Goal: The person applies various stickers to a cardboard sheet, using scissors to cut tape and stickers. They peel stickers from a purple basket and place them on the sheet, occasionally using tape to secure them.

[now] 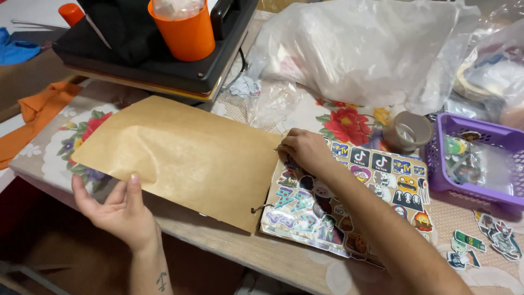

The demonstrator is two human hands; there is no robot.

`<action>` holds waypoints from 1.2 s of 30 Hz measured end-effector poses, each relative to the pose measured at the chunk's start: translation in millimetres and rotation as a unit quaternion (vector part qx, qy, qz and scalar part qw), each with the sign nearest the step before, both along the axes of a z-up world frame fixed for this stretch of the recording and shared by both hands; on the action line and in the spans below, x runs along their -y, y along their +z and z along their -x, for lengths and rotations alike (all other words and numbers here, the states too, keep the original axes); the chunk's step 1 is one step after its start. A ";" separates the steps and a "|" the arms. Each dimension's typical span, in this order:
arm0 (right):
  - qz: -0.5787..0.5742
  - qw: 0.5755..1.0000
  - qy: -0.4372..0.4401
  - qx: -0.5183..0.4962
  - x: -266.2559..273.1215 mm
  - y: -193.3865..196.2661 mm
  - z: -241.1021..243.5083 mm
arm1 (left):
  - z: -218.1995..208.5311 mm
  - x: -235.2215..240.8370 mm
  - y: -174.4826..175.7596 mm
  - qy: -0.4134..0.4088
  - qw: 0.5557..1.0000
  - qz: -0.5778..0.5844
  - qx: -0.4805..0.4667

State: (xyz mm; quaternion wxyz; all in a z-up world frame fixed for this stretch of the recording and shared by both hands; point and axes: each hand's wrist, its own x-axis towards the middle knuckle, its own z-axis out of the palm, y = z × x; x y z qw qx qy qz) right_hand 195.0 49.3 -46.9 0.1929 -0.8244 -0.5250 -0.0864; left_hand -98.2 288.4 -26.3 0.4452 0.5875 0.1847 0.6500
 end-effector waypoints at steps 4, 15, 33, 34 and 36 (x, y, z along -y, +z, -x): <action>-0.033 0.999 -0.011 -0.003 8.2 27.5 0.0 | 1.5 -0.7 -8.6 0.019 1.000 -0.010 0.009; -0.316 0.948 -0.035 -0.030 86.3 170.4 17.2 | -2.2 29.4 0.9 -0.005 0.999 0.009 0.042; -0.516 0.852 -0.057 0.072 193.6 239.8 92.7 | -65.6 248.5 108.0 -0.658 0.751 -0.035 -0.050; -0.517 0.851 -0.057 0.072 186.3 245.6 104.4 | -74.2 259.4 110.9 -0.657 0.751 -0.036 -0.051; -0.530 0.837 -0.080 0.107 172.9 257.9 127.3 | -92.4 282.4 116.5 -0.712 0.693 0.076 -0.082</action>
